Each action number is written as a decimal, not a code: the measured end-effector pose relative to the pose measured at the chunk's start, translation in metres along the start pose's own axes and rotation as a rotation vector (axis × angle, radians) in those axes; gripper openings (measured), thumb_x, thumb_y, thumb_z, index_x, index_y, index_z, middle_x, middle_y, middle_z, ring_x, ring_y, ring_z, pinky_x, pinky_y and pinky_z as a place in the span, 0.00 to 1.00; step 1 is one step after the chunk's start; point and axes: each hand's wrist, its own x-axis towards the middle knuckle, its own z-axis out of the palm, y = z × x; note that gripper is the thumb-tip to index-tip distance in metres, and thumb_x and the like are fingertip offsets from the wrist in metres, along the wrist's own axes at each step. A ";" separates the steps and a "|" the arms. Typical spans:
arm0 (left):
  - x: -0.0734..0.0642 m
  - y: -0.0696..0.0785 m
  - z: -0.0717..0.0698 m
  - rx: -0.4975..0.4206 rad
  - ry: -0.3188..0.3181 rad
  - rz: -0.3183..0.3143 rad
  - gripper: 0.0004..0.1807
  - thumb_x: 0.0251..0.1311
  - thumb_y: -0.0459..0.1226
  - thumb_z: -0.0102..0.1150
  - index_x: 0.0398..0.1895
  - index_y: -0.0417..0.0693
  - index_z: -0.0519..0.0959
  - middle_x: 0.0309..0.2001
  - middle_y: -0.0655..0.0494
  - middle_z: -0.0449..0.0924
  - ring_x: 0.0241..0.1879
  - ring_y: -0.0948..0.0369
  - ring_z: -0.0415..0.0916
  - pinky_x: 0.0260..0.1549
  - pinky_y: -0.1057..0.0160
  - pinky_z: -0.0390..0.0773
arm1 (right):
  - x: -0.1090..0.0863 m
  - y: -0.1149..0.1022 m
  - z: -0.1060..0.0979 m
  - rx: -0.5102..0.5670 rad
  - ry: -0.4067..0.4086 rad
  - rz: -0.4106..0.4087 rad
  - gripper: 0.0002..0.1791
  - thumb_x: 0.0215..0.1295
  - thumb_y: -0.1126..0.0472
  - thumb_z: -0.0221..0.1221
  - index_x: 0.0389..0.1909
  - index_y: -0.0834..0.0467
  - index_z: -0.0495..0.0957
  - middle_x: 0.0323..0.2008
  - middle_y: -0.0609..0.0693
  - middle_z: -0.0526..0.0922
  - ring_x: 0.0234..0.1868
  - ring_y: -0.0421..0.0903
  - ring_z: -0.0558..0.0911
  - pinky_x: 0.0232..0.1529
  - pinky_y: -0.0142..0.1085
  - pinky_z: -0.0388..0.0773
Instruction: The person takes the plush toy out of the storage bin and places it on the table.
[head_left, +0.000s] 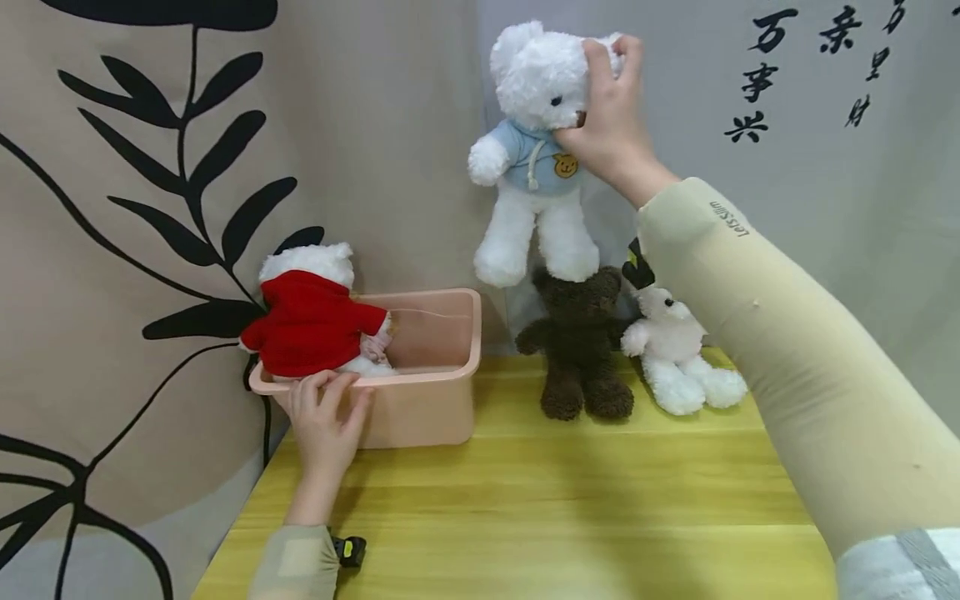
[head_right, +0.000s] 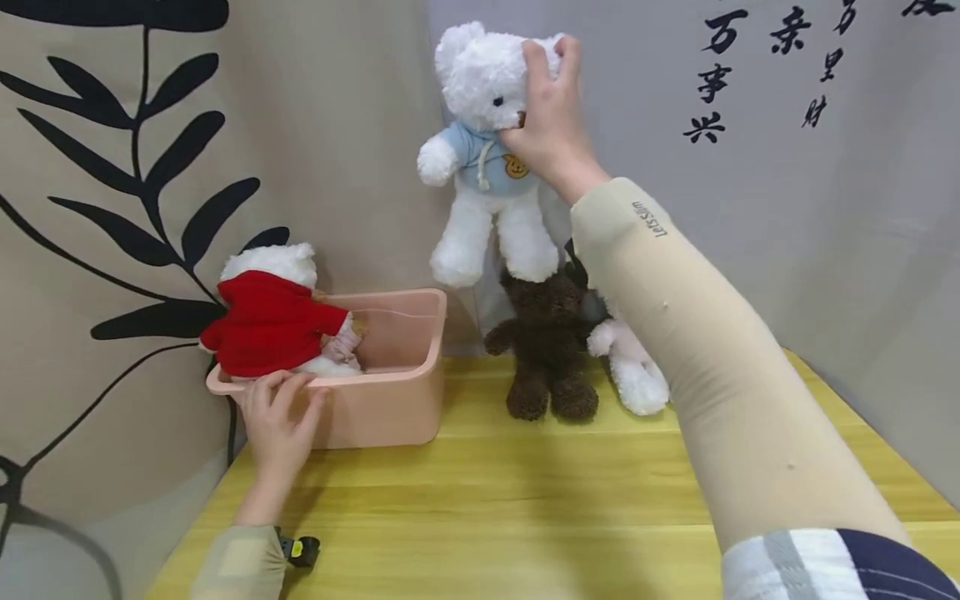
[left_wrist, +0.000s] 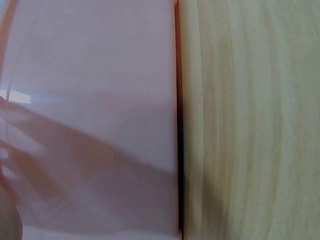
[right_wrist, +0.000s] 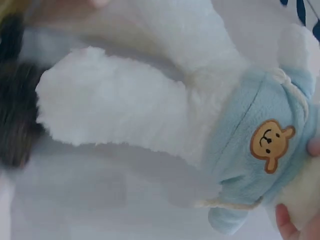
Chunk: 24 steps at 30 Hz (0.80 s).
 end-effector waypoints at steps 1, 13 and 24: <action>0.001 -0.001 -0.001 0.001 -0.002 -0.002 0.21 0.61 0.52 0.61 0.37 0.41 0.83 0.39 0.39 0.74 0.42 0.40 0.68 0.46 0.42 0.59 | 0.001 0.007 -0.009 -0.013 0.006 0.004 0.41 0.53 0.62 0.64 0.69 0.56 0.58 0.64 0.57 0.48 0.64 0.53 0.64 0.63 0.33 0.60; 0.001 -0.014 -0.009 0.007 0.034 0.008 0.23 0.60 0.53 0.61 0.36 0.40 0.83 0.38 0.38 0.74 0.41 0.38 0.68 0.45 0.41 0.59 | -0.023 0.104 -0.097 -0.125 0.025 0.154 0.41 0.53 0.66 0.61 0.69 0.59 0.56 0.67 0.56 0.44 0.68 0.56 0.56 0.67 0.43 0.56; 0.001 -0.015 -0.012 0.013 0.036 0.010 0.24 0.61 0.54 0.60 0.36 0.39 0.83 0.38 0.37 0.74 0.41 0.38 0.68 0.45 0.41 0.58 | -0.089 0.206 -0.148 -0.174 -0.154 0.391 0.47 0.51 0.69 0.59 0.72 0.65 0.48 0.72 0.57 0.28 0.70 0.69 0.47 0.67 0.58 0.49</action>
